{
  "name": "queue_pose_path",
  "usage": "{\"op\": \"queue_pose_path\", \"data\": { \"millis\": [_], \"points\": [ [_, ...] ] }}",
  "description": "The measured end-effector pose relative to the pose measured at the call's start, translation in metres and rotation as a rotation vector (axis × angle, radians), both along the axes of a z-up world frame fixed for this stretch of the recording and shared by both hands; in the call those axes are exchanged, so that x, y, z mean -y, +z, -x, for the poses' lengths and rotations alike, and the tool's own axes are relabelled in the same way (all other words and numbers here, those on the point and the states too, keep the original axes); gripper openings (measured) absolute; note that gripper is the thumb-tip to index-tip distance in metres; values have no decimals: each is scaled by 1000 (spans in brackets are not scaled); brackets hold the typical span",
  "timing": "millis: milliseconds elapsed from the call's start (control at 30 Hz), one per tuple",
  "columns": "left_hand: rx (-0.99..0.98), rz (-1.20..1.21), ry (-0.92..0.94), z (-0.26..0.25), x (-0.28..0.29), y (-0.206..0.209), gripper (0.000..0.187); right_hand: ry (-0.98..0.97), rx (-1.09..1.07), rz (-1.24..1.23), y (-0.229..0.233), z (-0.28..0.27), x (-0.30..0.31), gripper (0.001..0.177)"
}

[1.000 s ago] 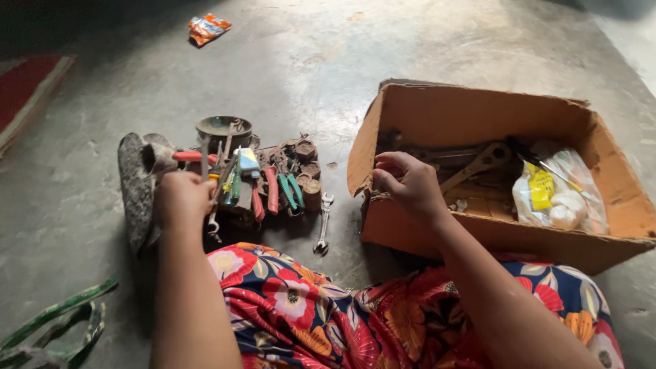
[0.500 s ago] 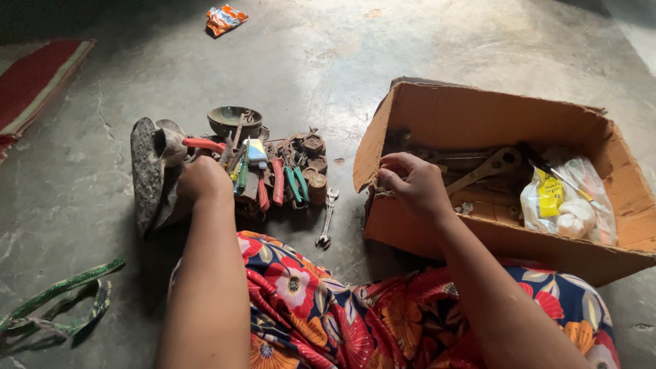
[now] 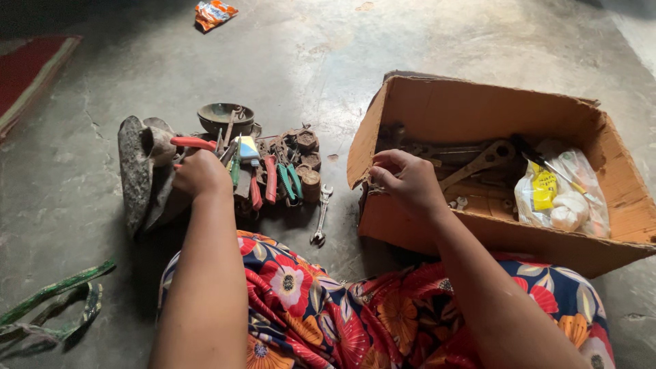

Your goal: The person sits on the floor and sorts tools from a cardboard box, placing pliers, wrenches, screwdrivers, and other hardware onto the floor in a growing pile.

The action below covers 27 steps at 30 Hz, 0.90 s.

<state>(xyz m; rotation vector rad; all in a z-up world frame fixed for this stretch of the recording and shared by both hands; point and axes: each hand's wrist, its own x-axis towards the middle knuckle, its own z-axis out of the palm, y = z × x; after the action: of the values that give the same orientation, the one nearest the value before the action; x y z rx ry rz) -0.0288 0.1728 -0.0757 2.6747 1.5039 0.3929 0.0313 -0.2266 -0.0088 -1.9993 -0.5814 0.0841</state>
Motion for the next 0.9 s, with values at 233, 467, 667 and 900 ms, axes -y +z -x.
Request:
{"op": "queue_pose_path", "data": {
  "millis": [233, 467, 667, 900],
  "points": [
    [73, -93, -263, 26, 71, 56, 14, -30, -215, 39, 4, -7, 2, 28],
    [356, 104, -565, 21, 146, 87, 23, -53, 48, 202, -3, -61, 45, 31],
    [393, 154, -649, -1, 148, 86, 20, -260, 43, 648, 7, -134, 69, 30],
    [323, 205, -606, -23, 132, 83, 21, -30, 166, 1277, -25, -210, 66, 22]
  ]
}}
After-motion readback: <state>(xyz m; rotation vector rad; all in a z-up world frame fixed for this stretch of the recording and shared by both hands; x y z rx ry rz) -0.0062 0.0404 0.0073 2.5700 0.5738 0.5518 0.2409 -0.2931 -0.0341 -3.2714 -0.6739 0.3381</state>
